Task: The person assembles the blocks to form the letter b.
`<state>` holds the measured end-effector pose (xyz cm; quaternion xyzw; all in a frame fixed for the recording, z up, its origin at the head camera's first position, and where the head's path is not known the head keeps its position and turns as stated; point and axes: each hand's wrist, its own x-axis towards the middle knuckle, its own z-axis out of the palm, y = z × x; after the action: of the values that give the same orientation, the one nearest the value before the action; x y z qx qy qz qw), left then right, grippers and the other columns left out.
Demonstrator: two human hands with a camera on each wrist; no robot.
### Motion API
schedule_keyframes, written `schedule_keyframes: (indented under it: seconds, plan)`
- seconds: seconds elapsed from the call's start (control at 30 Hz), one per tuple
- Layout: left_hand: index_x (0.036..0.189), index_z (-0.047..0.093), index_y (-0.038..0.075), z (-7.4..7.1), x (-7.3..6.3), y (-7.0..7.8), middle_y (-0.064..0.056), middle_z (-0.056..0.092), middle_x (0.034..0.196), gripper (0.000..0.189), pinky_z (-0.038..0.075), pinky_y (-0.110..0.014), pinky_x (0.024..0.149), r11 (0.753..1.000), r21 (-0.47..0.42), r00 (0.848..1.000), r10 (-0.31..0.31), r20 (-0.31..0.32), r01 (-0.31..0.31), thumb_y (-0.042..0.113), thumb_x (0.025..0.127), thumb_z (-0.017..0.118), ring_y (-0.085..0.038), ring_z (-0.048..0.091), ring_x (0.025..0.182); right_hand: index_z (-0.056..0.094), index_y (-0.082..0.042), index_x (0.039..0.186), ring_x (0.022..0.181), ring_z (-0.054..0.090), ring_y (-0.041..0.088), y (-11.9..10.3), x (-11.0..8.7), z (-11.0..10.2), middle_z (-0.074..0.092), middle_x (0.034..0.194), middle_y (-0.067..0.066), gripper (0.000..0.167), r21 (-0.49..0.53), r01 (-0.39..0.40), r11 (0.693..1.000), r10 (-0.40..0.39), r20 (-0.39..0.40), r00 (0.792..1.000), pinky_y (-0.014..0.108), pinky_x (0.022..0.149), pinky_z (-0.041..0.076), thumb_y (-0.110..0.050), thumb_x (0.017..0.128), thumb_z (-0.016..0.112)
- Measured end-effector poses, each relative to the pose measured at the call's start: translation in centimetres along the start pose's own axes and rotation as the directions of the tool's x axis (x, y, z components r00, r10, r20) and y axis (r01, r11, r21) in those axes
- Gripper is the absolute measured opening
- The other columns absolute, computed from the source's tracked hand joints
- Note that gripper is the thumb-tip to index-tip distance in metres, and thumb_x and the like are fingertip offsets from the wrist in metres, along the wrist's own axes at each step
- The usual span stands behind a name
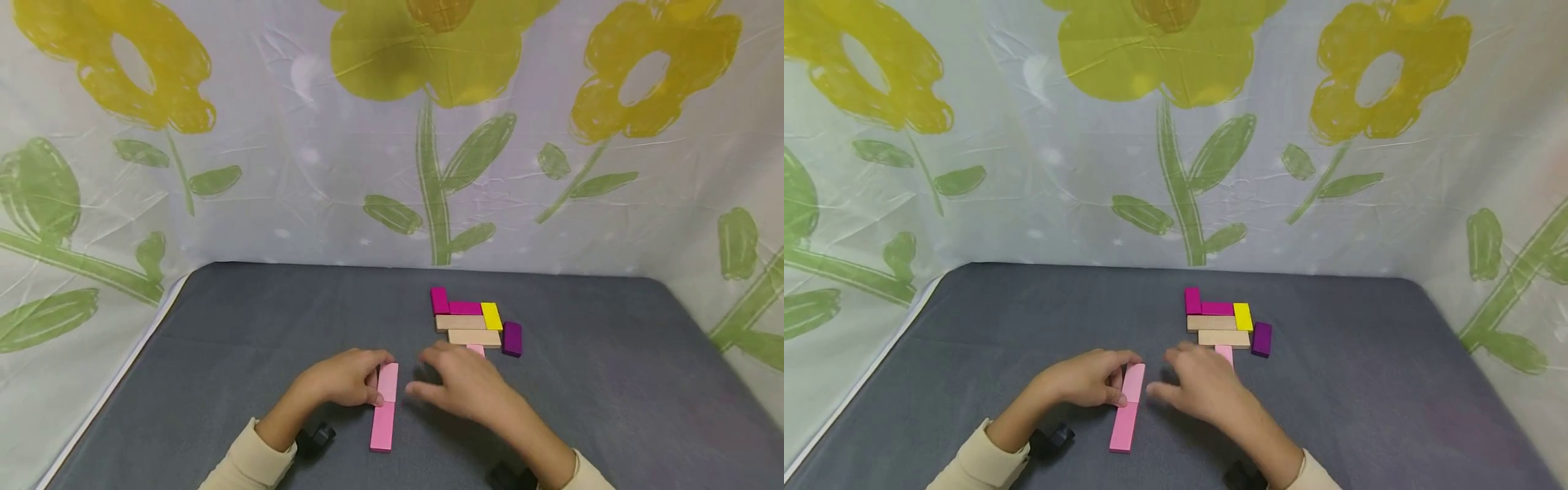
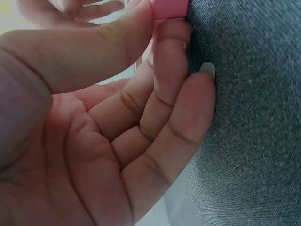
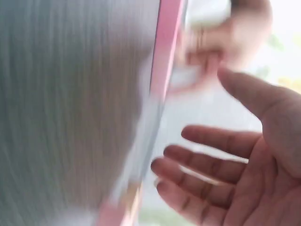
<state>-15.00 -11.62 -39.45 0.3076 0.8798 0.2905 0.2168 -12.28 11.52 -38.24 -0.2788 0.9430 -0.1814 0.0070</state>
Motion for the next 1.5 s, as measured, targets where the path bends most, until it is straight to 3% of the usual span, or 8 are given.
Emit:
schedule_keyframes:
  seconds: [0.1,0.2,0.3,0.4,0.87,1.1,1.3,1.5]
  plan:
    - [0.131,0.057,-0.003,0.0,-0.1,0.0,0.004,0.055,0.068,0.056,0.042,-0.027,0.059,1.000,-0.010,1.000,-0.018,0.004,0.018,0.005,0.081,0.083,-0.007,0.050,0.060,0.069,-0.001,0.106,0.079,0.065,0.027,2.2,0.9,-1.1,0.066,0.094,0.011,0.044,-0.086,-0.225,0.971,0.221,-0.050,0.974,0.043,0.064,0.053,-0.038,0.085,0.079]
    - [0.132,0.057,-0.002,0.0,-0.3,0.1,0.004,0.055,0.069,0.057,0.042,-0.028,0.060,1.000,-0.007,1.000,-0.028,0.006,0.028,0.005,0.081,0.082,-0.007,0.051,0.061,0.062,0.003,0.113,0.080,0.065,0.036,3.8,1.6,-1.7,0.063,0.092,0.019,0.058,-0.188,-0.412,0.891,0.416,-0.022,0.909,0.046,0.059,0.052,-0.047,0.086,0.076]
    - [0.132,0.057,-0.002,0.0,-0.4,0.2,0.005,0.056,0.068,0.057,0.043,-0.028,0.061,1.000,-0.003,1.000,-0.031,0.004,0.031,0.005,0.081,0.082,-0.007,0.051,0.061,0.057,0.006,0.122,0.090,0.065,0.044,4.8,2.2,-1.6,0.063,0.098,0.027,0.073,-0.250,-0.499,0.830,0.518,0.014,0.855,0.051,0.065,0.054,-0.056,0.086,0.073]
    - [0.132,0.057,-0.003,0.0,-0.4,0.4,0.005,0.055,0.066,0.057,0.043,-0.027,0.062,1.000,-0.001,1.000,-0.031,0.001,0.031,0.005,0.081,0.082,-0.007,0.051,0.060,0.058,0.005,0.123,0.093,0.063,0.045,5.1,2.6,-1.3,0.063,0.101,0.030,0.077,-0.279,-0.529,0.802,0.557,0.026,0.830,0.054,0.070,0.054,-0.060,0.084,0.072]
    - [0.132,0.057,-0.002,0.2,-0.3,0.3,0.005,0.055,0.067,0.058,0.044,-0.028,0.063,0.999,0.006,0.999,-0.044,-0.005,0.044,0.006,0.081,0.083,-0.008,0.051,0.061,0.055,0.004,0.128,0.096,0.059,0.046,5.6,3.5,-0.7,0.063,0.106,0.028,0.083,-0.265,-0.580,0.770,0.609,0.034,0.793,0.059,0.082,0.046,-0.062,0.079,0.071]
    - [0.126,0.055,-0.003,0.2,-0.4,0.6,0.005,0.057,0.067,0.063,0.045,-0.033,0.063,0.989,0.009,0.987,-0.143,-0.079,0.145,0.015,0.076,0.089,-0.011,0.053,0.062,0.055,0.007,0.117,0.081,0.060,0.041,5.7,2.8,-1.2,0.058,0.088,0.023,0.074,-0.205,-0.551,0.808,0.559,-0.025,0.829,0.054,0.073,0.050,-0.051,0.074,0.075]
    - [0.087,0.061,0.009,-0.1,-0.6,0.8,0.003,0.055,0.071,0.041,0.045,-0.038,0.066,0.972,0.112,0.972,-0.193,-0.136,0.209,0.029,0.070,0.093,-0.016,0.051,0.067,0.055,0.007,0.111,0.078,0.059,0.039,5.5,2.1,-1.7,0.056,0.092,0.023,0.072,-0.133,-0.474,0.870,0.469,-0.068,0.881,0.053,0.068,0.051,-0.047,0.072,0.081]
    - [0.066,0.061,0.016,-0.1,-0.8,0.5,0.007,0.053,0.066,0.034,0.040,-0.031,0.056,0.978,0.121,0.979,-0.152,-0.135,0.169,0.029,0.070,0.092,-0.012,0.048,0.061,0.062,0.003,0.107,0.081,0.058,0.032,5.1,2.9,-1.9,0.058,0.098,0.018,0.063,-0.090,-0.207,0.974,0.194,-0.132,0.972,0.047,0.071,0.051,-0.041,0.070,0.087]
